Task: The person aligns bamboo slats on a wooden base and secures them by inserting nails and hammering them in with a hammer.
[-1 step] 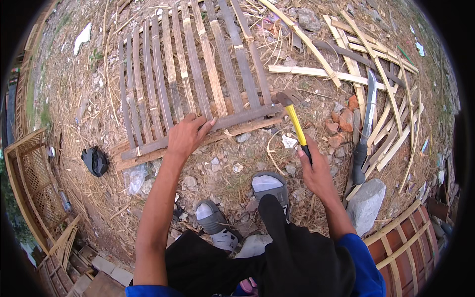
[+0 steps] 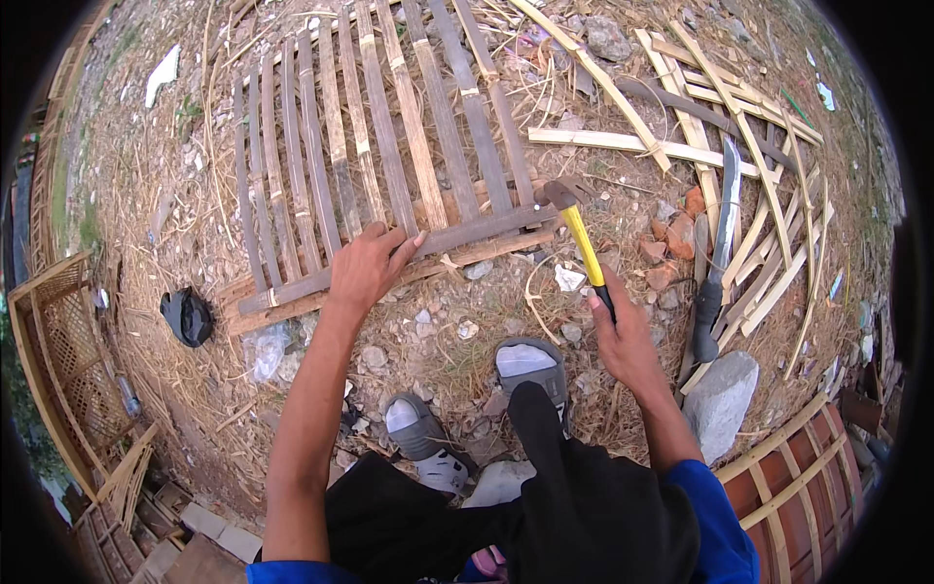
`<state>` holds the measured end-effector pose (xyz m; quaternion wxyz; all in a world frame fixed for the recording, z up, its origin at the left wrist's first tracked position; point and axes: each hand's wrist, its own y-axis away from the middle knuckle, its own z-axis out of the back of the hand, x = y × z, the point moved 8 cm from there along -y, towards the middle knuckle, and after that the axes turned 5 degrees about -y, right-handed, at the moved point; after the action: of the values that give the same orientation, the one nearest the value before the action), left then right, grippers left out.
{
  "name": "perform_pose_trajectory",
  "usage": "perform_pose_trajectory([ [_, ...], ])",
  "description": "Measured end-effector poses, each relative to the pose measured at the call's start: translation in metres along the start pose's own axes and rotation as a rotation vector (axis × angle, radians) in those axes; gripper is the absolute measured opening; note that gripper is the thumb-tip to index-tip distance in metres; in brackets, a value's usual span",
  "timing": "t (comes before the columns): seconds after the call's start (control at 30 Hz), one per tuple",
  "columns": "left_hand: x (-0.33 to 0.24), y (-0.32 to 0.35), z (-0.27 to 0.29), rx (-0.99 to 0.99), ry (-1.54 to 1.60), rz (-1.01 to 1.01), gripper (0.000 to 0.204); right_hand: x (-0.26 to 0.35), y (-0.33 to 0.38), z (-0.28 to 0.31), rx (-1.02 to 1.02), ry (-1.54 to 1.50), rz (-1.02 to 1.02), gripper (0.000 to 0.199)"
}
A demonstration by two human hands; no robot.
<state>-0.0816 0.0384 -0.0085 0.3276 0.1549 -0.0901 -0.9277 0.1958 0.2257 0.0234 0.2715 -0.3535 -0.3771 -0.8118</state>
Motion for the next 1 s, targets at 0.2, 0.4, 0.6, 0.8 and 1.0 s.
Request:
perform_pose_trajectory([
  [0.2,-0.004,0.001,0.002,0.028,-0.01,0.057,0.039,0.031,0.003,0.028,-0.053,0.023,-0.011,0.044],
  [0.4,-0.005,0.001,0.003,0.04,-0.016,0.079,0.039,0.007,0.005,-0.001,0.092,0.18,-0.048,0.042],
  [0.6,0.002,0.003,0.0,0.051,-0.014,0.075,0.038,0.04,0.008,0.01,-0.084,0.022,0.056,0.042],
  [0.8,-0.004,-0.002,-0.002,0.062,-0.014,0.072,0.039,0.006,0.01,-0.007,0.055,0.248,-0.004,0.043],
  [1.0,0.002,0.004,-0.001,0.057,-0.001,0.089,0.04,0.069,0.012,0.022,-0.101,0.058,0.104,0.043],
])
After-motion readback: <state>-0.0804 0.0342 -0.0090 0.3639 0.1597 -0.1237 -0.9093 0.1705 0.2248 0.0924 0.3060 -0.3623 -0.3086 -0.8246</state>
